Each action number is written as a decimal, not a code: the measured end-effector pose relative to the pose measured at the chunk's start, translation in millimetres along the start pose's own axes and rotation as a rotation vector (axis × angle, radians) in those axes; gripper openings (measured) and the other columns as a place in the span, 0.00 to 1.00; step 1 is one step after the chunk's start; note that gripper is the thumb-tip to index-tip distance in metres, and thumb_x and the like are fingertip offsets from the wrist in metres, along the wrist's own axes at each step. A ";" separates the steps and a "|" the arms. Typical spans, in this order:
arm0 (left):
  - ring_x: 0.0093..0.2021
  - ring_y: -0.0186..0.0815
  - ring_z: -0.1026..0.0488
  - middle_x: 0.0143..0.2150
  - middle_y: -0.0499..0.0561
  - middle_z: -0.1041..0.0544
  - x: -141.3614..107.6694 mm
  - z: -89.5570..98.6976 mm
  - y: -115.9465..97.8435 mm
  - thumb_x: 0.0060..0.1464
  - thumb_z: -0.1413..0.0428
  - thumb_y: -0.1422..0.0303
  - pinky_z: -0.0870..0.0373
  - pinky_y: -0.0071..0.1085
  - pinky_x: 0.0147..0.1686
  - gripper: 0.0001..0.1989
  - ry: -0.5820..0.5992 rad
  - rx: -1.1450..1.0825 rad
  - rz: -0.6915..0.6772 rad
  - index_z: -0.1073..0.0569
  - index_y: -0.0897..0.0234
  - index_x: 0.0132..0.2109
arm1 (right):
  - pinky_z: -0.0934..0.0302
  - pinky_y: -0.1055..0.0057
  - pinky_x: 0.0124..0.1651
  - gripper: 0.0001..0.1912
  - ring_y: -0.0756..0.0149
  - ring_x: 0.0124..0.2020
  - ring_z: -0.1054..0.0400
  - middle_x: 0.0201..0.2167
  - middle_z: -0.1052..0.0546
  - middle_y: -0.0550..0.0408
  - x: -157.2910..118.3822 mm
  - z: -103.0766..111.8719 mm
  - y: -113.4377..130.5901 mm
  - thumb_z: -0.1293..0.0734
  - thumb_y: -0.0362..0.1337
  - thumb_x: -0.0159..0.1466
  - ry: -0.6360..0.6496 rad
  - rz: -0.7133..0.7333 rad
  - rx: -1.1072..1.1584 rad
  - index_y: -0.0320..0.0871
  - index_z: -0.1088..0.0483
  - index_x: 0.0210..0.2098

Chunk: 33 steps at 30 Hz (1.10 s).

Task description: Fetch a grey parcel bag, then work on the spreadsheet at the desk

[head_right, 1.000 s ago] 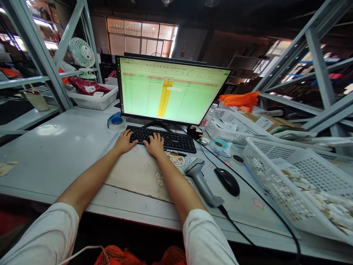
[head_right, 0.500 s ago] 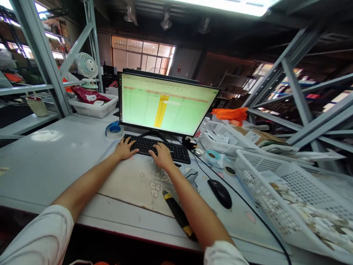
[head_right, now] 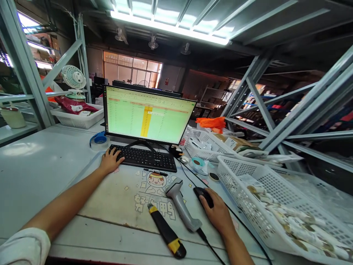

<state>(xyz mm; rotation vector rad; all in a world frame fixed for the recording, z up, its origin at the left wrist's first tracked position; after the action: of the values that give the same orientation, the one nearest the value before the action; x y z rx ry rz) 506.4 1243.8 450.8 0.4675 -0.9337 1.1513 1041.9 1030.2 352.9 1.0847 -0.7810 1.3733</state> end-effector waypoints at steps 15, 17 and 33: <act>0.74 0.64 0.48 0.76 0.60 0.41 1.3 -0.4 0.5 0.70 0.56 0.46 0.41 0.61 0.68 0.32 0.008 0.009 0.000 0.33 0.58 0.71 | 0.30 0.50 0.64 0.30 0.49 0.63 0.30 0.65 0.29 0.46 -6.7 -11.9 17.2 0.42 0.52 0.70 0.100 0.032 -0.087 0.47 0.26 0.63; 0.74 0.64 0.47 0.76 0.60 0.41 1.2 0.3 0.5 0.70 0.56 0.46 0.40 0.61 0.67 0.32 0.004 0.013 -0.001 0.33 0.58 0.71 | 0.31 0.49 0.64 0.30 0.49 0.63 0.30 0.65 0.29 0.46 -6.7 -11.7 18.6 0.42 0.52 0.70 0.104 0.034 -0.089 0.47 0.26 0.64; 0.73 0.59 0.43 0.73 0.63 0.37 -4.2 10.3 -6.6 0.71 0.56 0.49 0.40 0.56 0.68 0.31 -0.022 0.080 -0.013 0.31 0.63 0.69 | 0.31 0.51 0.64 0.30 0.49 0.65 0.32 0.67 0.30 0.47 -7.7 -12.7 17.5 0.42 0.51 0.70 0.123 0.015 -0.086 0.47 0.28 0.65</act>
<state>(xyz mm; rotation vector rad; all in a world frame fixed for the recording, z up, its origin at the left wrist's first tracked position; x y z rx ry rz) 508.1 1231.4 454.1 0.5509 -0.9047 1.1768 1021.9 1037.1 343.8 0.9206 -0.7526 1.3925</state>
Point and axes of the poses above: each hand's wrist, its own x-axis towards the middle knuckle, its own z-axis out of the back of the hand, y = z × x, the point moved 6 cm from there along x, towards the middle knuckle
